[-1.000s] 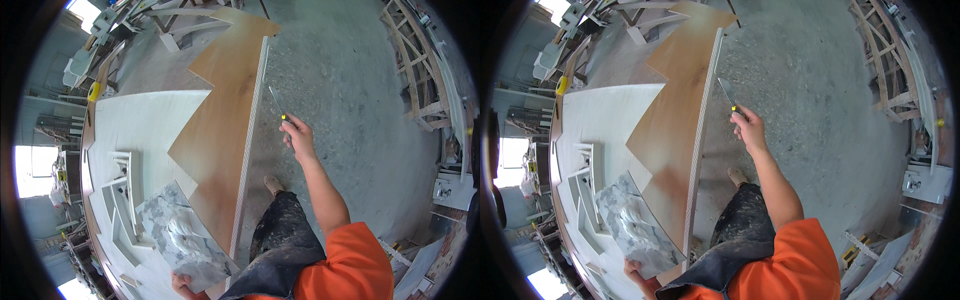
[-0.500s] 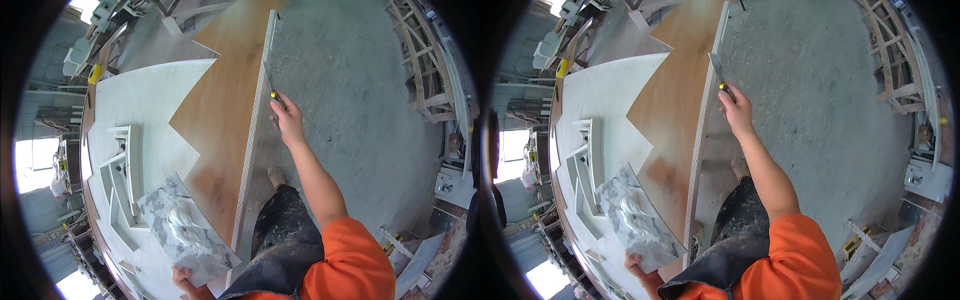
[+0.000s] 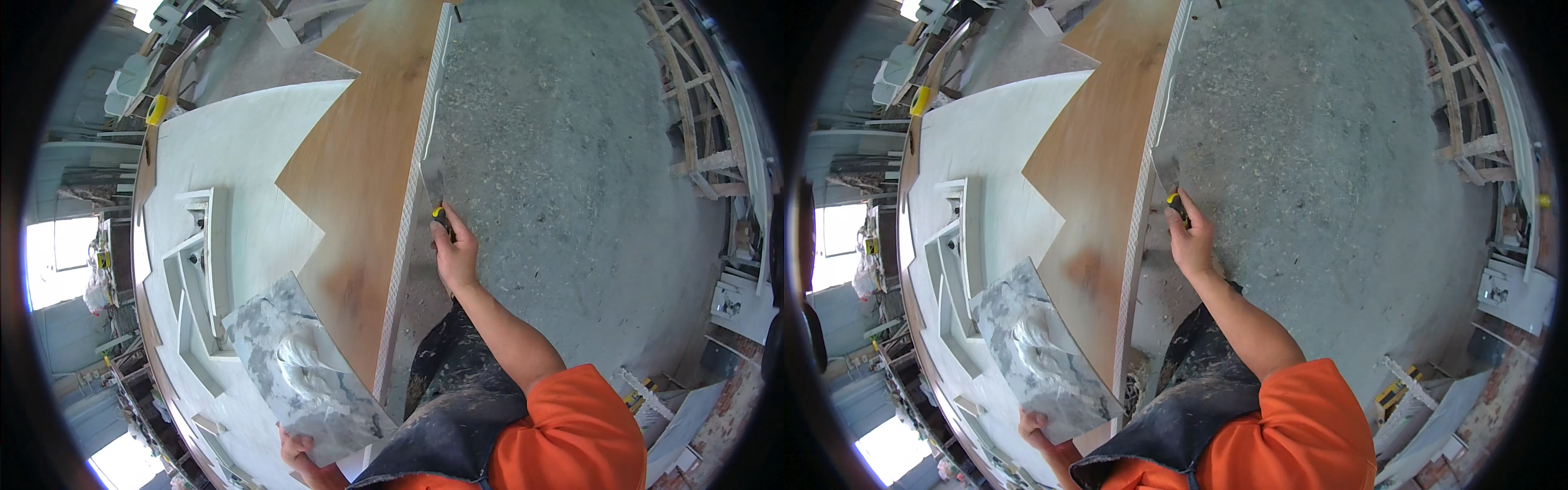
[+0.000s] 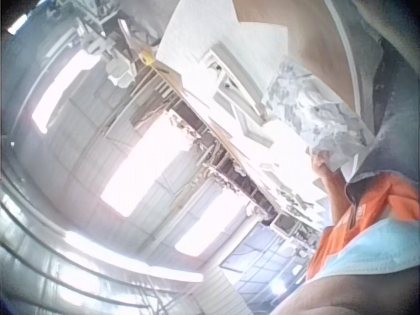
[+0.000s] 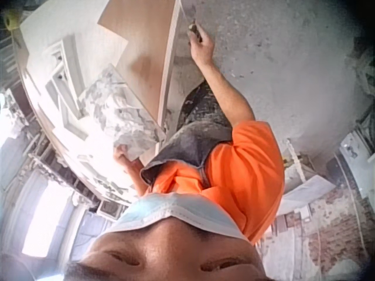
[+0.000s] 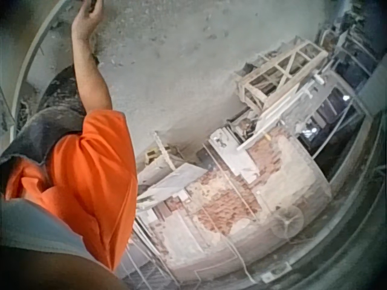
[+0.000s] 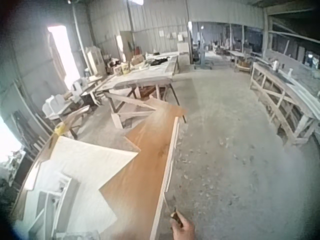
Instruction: The person scoops white filler from a red bucket onto a metal hawk and uses a putty knife to apply it along the edges of a large wooden panel. They repeatedly load the knife and smooth the filler into seams and joints on the panel's surface.
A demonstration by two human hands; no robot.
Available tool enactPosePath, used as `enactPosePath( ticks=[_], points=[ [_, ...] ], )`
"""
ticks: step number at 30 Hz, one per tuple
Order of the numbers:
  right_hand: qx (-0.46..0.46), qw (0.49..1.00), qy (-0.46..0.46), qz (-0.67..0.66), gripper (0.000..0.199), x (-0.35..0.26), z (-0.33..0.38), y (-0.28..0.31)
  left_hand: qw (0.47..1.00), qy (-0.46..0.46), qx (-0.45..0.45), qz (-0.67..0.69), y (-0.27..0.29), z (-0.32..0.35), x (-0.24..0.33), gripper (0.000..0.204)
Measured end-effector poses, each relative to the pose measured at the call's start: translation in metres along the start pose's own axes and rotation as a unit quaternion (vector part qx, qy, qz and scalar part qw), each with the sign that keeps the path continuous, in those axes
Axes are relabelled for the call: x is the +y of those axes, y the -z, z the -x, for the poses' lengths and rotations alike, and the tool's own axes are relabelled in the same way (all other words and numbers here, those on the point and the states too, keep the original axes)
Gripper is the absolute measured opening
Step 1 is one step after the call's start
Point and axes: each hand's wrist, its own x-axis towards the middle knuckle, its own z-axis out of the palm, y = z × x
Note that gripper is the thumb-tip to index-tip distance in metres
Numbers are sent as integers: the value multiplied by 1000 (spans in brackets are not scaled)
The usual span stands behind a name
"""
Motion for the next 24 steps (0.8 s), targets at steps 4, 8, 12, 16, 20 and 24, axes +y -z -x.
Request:
enactPosePath(
  ticks=[4,8,12,16,20,24],
  points=[
    [29,997,2,64,44,21,5,12,998,-15,-52,11,72,-27,-16,57],
    [21,988,-127,-87,43,-23,28,20,992,1,-116,39,52,-10,2,64],
    [-361,926,-88,72,46,-151,109,40,968,20,-234,88,98,-42,-1,77],
    [-496,808,238,211,45,-181,153,0,959,27,-260,113,116,-61,-1,74],
    [-500,786,227,285,39,-202,191,-29,951,37,-268,148,134,-69,-7,75],
    [-500,741,249,373,36,-203,206,-20,945,38,-282,161,132,-71,-11,71]
  ],
)
